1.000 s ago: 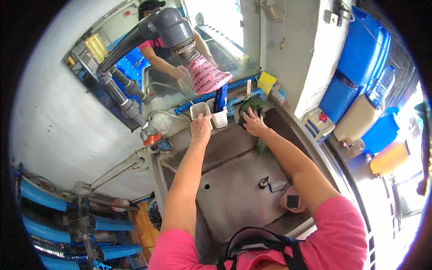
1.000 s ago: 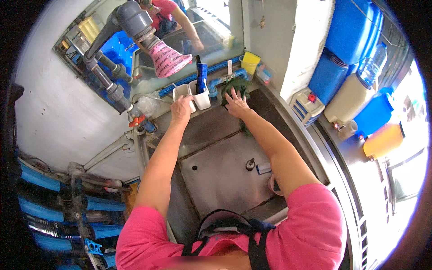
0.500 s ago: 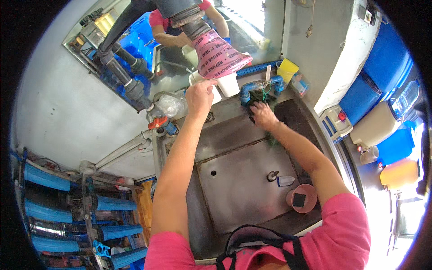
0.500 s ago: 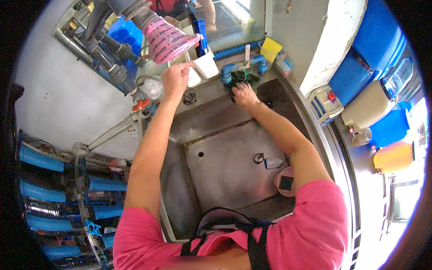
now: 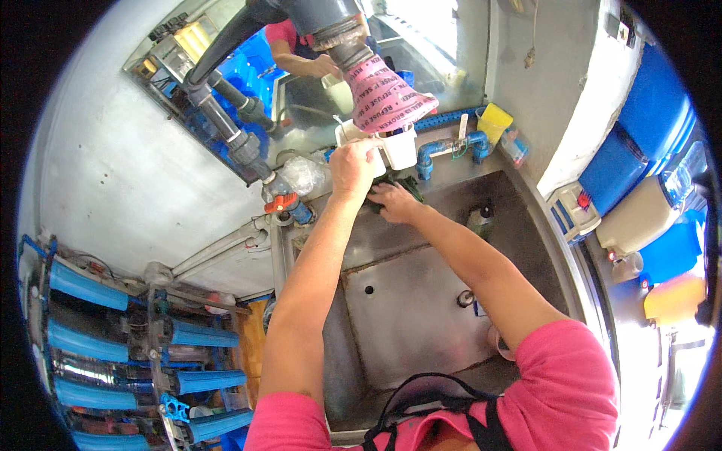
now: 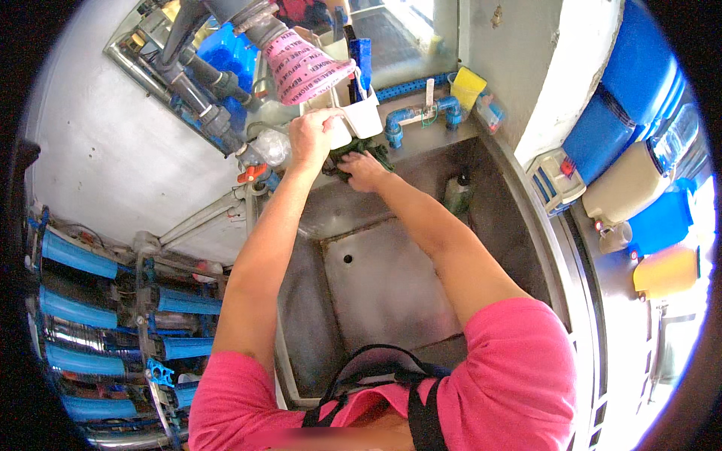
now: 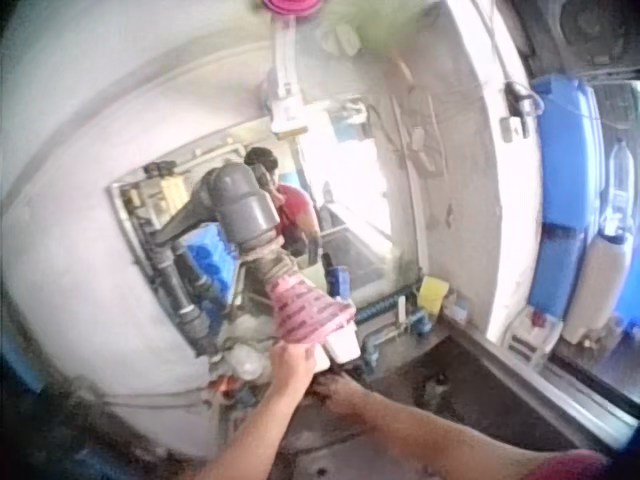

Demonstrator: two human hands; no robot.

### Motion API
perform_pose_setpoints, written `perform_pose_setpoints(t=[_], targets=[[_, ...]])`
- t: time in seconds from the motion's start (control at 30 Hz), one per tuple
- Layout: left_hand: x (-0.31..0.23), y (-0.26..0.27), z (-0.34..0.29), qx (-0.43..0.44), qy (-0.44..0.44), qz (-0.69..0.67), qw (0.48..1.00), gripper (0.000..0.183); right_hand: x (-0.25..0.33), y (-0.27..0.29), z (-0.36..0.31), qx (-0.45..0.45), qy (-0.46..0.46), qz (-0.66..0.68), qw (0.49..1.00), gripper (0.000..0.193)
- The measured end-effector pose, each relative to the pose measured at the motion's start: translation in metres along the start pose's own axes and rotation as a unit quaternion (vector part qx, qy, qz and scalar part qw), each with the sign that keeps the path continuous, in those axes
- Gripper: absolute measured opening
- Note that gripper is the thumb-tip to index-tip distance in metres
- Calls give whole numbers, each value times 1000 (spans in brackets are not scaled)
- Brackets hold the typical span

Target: The person washes a green cloth at a sink, then wipes the interior of a service window and the metal frame with the damp cloth. They briefly handle a blue plastic jug before returning to the sink to rinse the cloth.

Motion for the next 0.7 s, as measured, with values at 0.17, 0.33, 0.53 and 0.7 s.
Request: perform_pose_setpoints(t=[0.17, 0.33, 0.53, 0.7], targets=[[-6, 11, 12, -8, 3, -5, 1000, 19, -32, 15, -34, -72, 28, 24, 997, 42], [-9, 26, 14, -9, 8, 5, 1000, 21, -37, 16, 4, -110, -122, 86, 983, 49], [-16, 13, 9, -13, -7, -10, 1000, 21, -19, 8, 39, 55, -140, 22, 988, 53], [-8, -8, -4, 14, 23, 12, 1000, 18, -30, 20, -25, -74, -190, -53, 978, 48]])
Point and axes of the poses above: each hand's wrist, its own z-axis towards the middle knuckle, its own y-axis out of the back of the hand, x = y × z, the point moved 6 cm from there along z, towards the middle knuckle, and after that the axes turned 4 degrees about -x, right-handed, at the moved point
